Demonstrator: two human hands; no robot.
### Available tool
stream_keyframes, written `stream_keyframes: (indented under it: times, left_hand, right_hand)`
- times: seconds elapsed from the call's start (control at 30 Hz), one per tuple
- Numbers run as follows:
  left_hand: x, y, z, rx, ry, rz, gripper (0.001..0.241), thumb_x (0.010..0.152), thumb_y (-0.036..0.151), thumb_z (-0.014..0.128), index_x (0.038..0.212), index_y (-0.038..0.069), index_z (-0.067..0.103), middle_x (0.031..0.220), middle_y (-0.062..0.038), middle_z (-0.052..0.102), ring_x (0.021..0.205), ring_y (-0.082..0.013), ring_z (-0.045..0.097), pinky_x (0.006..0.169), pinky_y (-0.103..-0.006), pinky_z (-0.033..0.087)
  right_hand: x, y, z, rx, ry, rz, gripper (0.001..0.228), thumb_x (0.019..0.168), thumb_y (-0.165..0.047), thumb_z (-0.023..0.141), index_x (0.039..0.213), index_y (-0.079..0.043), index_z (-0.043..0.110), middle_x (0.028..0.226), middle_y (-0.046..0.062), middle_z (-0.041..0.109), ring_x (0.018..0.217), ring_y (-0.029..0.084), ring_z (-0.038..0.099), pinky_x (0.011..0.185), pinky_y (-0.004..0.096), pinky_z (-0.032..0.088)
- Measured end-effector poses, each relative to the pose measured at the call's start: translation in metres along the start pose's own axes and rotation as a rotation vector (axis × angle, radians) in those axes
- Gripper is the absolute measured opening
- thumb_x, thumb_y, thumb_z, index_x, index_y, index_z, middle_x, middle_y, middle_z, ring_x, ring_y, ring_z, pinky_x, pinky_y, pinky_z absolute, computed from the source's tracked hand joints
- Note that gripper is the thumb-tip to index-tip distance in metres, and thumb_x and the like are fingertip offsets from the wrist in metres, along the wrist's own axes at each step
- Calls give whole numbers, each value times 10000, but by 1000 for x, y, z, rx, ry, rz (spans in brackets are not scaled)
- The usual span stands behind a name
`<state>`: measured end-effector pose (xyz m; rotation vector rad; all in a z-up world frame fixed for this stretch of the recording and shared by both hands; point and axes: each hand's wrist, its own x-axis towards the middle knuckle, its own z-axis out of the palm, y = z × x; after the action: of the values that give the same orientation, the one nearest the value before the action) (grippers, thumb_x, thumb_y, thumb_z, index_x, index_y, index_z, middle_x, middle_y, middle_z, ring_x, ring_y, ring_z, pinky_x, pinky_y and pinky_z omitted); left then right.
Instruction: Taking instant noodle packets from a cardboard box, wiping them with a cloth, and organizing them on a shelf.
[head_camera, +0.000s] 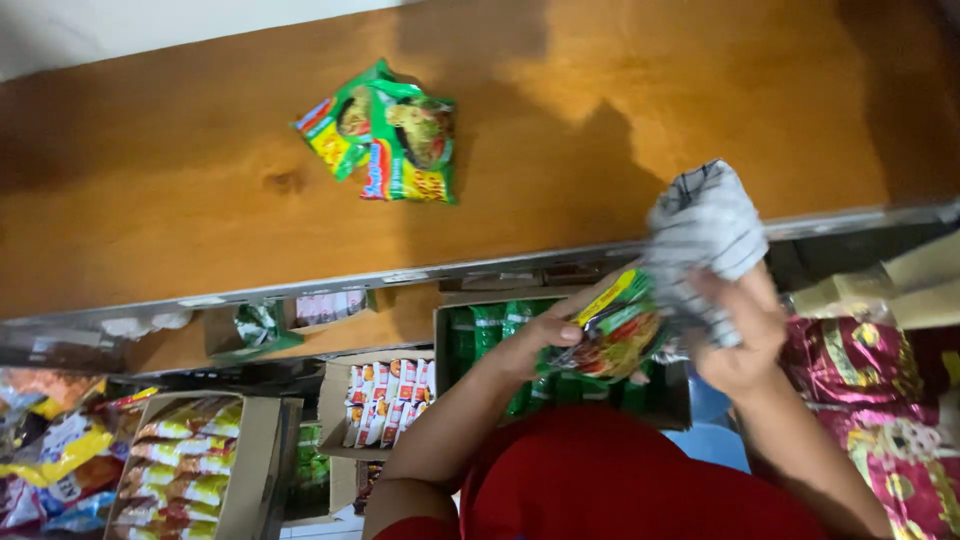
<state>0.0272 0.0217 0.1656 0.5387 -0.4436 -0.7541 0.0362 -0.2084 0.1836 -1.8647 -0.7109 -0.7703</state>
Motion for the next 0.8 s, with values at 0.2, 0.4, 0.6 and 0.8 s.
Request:
stream_keyframes:
  times: [0.2,0.4,0.6,0.8]
  left_hand:
    - [-12,68,-12,695,333,179,965,894,439,648,1687,82,230,1615,-109,423,1048,-239,550,866,-401,474]
    - [20,127,-100,40,521,300,660,1022,445,508,1504,3,417,1325,-165,611,1166,-309,644,988,-514,563]
    - [26,155,-95,230,714,286,576,954,219,440,1520,178,342,1399,-120,540,1196,-324,624,1012,-590,518]
    - [10,145,-129,1795,746,571,516,1059,140,538,1567,91,469,1602,-206,486,1476,-408,499,1267,-562,418]
  right_hand:
    - [-34,27,-29,221,249,352,291,1102,-115,635,1352,31,603,1272,79,655,1157,134,610,1100,285,480]
    - [-44,11,-55,298,375,372,297,1163,-135,612,1403,34,567,1265,82,650,1117,121,602,1078,267,477]
    - [-72,16,-72,329,455,493,277,1175,-65,516,1422,57,555,1290,113,654,1141,151,625,1075,292,487]
    - [-63,7,-71,342,483,533,308,1165,-57,496,1453,42,542,1303,114,648,1169,168,651,1113,314,526]
